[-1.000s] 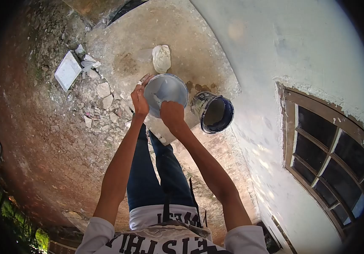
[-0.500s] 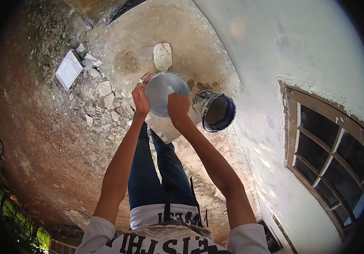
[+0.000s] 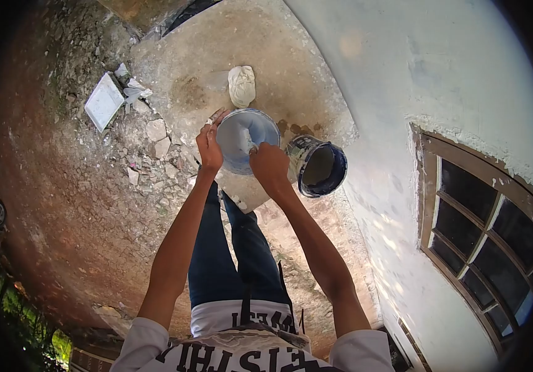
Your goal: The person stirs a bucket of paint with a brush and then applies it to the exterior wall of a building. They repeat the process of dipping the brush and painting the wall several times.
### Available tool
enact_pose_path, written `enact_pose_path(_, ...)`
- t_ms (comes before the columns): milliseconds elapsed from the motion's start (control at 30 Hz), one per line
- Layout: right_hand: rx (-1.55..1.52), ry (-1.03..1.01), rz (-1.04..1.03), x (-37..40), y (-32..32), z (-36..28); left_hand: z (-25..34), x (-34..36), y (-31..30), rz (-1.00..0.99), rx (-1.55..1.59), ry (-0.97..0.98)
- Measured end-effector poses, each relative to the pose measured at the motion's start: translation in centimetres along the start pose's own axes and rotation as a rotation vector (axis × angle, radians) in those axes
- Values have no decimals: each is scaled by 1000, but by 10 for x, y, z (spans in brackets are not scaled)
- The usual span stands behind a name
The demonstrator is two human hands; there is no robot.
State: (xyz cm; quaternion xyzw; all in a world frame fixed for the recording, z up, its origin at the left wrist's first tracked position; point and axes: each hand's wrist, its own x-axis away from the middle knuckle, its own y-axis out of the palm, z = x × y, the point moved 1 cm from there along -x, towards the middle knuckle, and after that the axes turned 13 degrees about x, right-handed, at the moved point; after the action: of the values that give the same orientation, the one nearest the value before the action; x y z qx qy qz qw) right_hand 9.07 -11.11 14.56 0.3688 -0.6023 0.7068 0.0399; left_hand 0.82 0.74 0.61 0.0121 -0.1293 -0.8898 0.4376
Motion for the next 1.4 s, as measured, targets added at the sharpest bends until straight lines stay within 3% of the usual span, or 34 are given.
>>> enact_pose_path(233, 112, 102, 153, -24, 39, -17, 3, -1, -1, -9, -56, -28)
enact_pose_path(500, 139, -358, 165, -10, 59, -35, 7, -2, -2, -12, -69, -5)
enact_pose_path(633, 161, -380, 99, -4, 49, -24, 7, -2, -1, -11, -71, -2)
enact_pose_path(733, 147, -302, 39, -2, 21, -9, 3, -1, -1, -8, -74, -15)
enact_pose_path(900, 36, 55, 79, -12, 12, -1, 16, -2, 4, -12, -92, -32)
enact_pose_path(1033, -15, 115, 74, -35, 31, -11, 10, -2, 3, 15, -82, 23)
enact_pose_path(1100, 15, 16, 214, -41, 35, -24, 6, -3, 1, 7, -92, 37)
enact_pose_path(1133, 15, 17, 213, -41, 36, -28, 6, -2, 0, -1, -80, 22)
enact_pose_path(1200, 118, -199, 202, -42, 37, -35, 6, -3, -1, -10, -67, 8)
enact_pose_path(1400, 243, -533, 183, -22, 46, -9, 16, -2, 2, 0, -72, -10)
